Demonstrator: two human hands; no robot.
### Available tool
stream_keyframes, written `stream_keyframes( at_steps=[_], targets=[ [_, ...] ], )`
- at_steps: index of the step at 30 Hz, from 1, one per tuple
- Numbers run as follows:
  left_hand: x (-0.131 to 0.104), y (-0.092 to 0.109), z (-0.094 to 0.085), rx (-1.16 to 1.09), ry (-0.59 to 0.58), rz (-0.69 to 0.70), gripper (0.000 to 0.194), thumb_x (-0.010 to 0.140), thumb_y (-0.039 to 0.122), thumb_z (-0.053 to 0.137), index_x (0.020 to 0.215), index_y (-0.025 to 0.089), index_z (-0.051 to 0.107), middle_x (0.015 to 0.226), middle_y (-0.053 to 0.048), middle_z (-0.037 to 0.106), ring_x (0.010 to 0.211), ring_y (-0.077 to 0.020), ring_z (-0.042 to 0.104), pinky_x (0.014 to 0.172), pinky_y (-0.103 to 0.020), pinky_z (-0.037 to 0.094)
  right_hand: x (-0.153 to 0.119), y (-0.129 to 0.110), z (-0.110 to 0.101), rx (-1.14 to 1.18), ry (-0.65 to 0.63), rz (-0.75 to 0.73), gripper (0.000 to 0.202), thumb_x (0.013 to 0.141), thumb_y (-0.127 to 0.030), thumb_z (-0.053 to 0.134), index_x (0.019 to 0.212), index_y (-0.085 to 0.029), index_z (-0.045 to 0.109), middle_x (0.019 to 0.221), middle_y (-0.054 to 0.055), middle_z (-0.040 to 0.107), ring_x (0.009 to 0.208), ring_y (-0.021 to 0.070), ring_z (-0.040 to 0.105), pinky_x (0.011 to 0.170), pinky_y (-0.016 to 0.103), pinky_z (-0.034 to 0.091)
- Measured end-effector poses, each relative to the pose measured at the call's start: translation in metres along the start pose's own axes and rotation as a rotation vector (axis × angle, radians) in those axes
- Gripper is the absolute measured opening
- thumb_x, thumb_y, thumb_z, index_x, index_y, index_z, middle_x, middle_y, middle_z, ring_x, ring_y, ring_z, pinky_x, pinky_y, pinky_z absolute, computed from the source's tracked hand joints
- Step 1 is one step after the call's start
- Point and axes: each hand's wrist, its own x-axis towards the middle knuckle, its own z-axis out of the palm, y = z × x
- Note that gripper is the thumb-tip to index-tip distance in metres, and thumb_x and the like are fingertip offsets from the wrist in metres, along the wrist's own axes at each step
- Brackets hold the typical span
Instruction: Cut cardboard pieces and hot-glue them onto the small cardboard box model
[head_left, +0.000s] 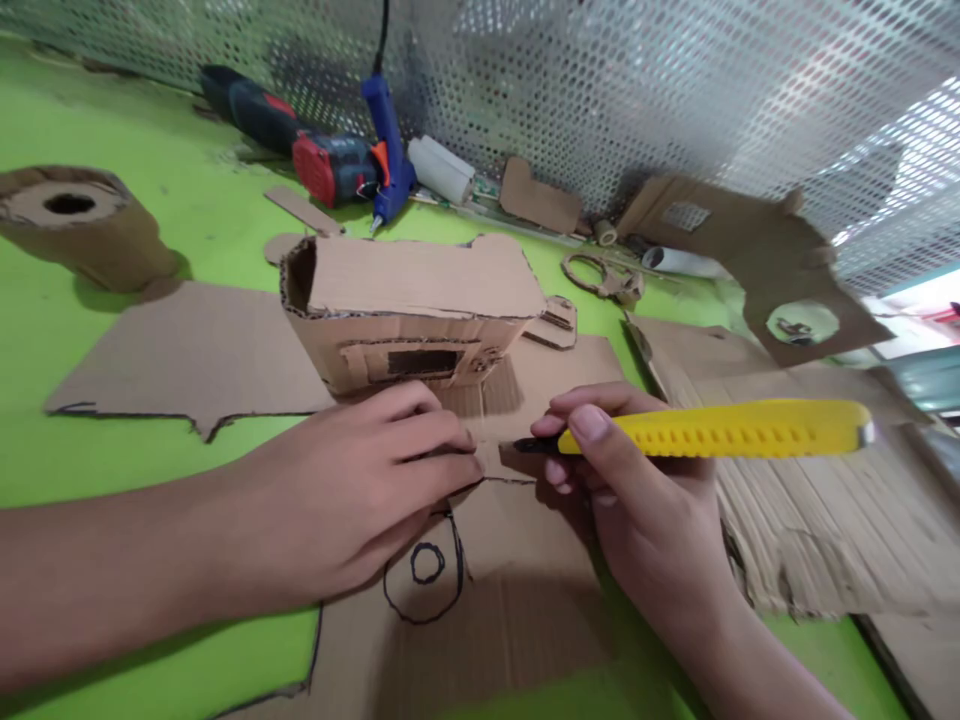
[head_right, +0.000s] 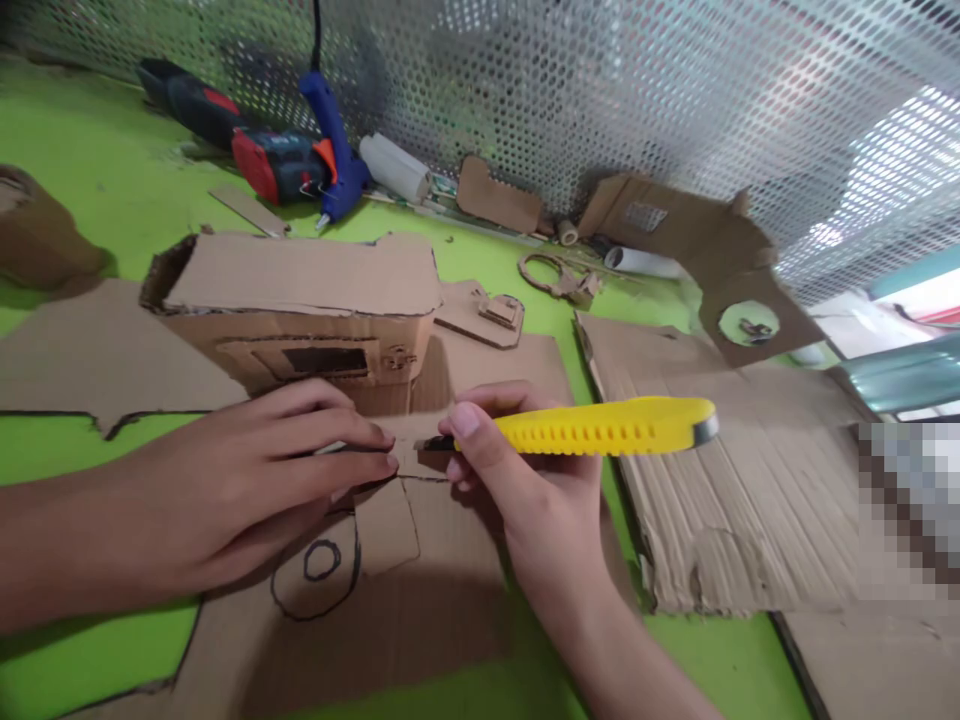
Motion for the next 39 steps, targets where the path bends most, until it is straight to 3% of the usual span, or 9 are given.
stream_keyframes(
  at_steps=[3, 8, 21, 30, 39],
  targets=[
    [0.001, 0.001, 0.0, 0.004, -0.017, -0.011, 0.032, 0.106, 0.014, 0.051, 0.13, 0.013, 0.071, 0.124, -0.012, 0.072, 0.107, -0.0266, 0.059, 0.093, -0.042, 0.055, -0.002, -0.002, 0.001, 0.004, 0.003, 0.009, 0.026, 0.077, -0.042, 0.096, 0.088, -0.024, 0.08, 0.081, 0.002, 0.078, 0.054, 0.0097, 0.066, 0.052, 0.021, 0.059],
    [0.001, 0.002, 0.001, 0.017, -0.001, -0.009, 0.031, 0.106, 0.013, 0.051, 0.128, 0.013, 0.072, 0.126, -0.012, 0.073, 0.106, -0.0269, 0.059, 0.091, -0.043, 0.056, 0.0, 0.001, 0.002, -0.026, 0.026, -0.025, 0.023, 0.083, -0.038, 0.092, 0.078, -0.021, 0.078, 0.076, 0.002, 0.076, 0.049, 0.0083, 0.06, 0.044, 0.019, 0.052],
    [0.001, 0.001, 0.0, 0.035, 0.017, 0.029, 0.028, 0.103, 0.012, 0.054, 0.123, 0.014, 0.072, 0.125, -0.012, 0.076, 0.104, -0.0259, 0.061, 0.094, -0.041, 0.056, 0.001, 0.003, 0.004, -0.012, -0.004, 0.007, 0.025, 0.083, -0.038, 0.092, 0.071, -0.021, 0.078, 0.074, 0.001, 0.076, 0.05, 0.0099, 0.064, 0.047, 0.022, 0.057],
    [0.001, 0.002, 0.002, 0.039, 0.012, 0.036, 0.021, 0.104, 0.012, 0.054, 0.116, 0.015, 0.071, 0.117, -0.012, 0.076, 0.103, -0.0274, 0.062, 0.089, -0.045, 0.057, -0.001, 0.004, 0.005, -0.056, -0.026, 0.035, 0.027, 0.083, -0.04, 0.091, 0.069, -0.021, 0.078, 0.059, 0.0, 0.069, 0.049, 0.0102, 0.062, 0.049, 0.02, 0.058],
    [0.002, 0.003, 0.0, 0.093, 0.016, 0.042, 0.03, 0.104, 0.013, 0.054, 0.126, 0.013, 0.073, 0.116, -0.013, 0.078, 0.104, -0.0297, 0.066, 0.085, -0.048, 0.062, -0.005, 0.002, 0.009, -0.184, 0.075, -0.013, 0.026, 0.086, -0.034, 0.085, 0.067, -0.02, 0.074, 0.053, 0.0, 0.065, 0.046, 0.0114, 0.058, 0.046, 0.021, 0.053]
  ],
)
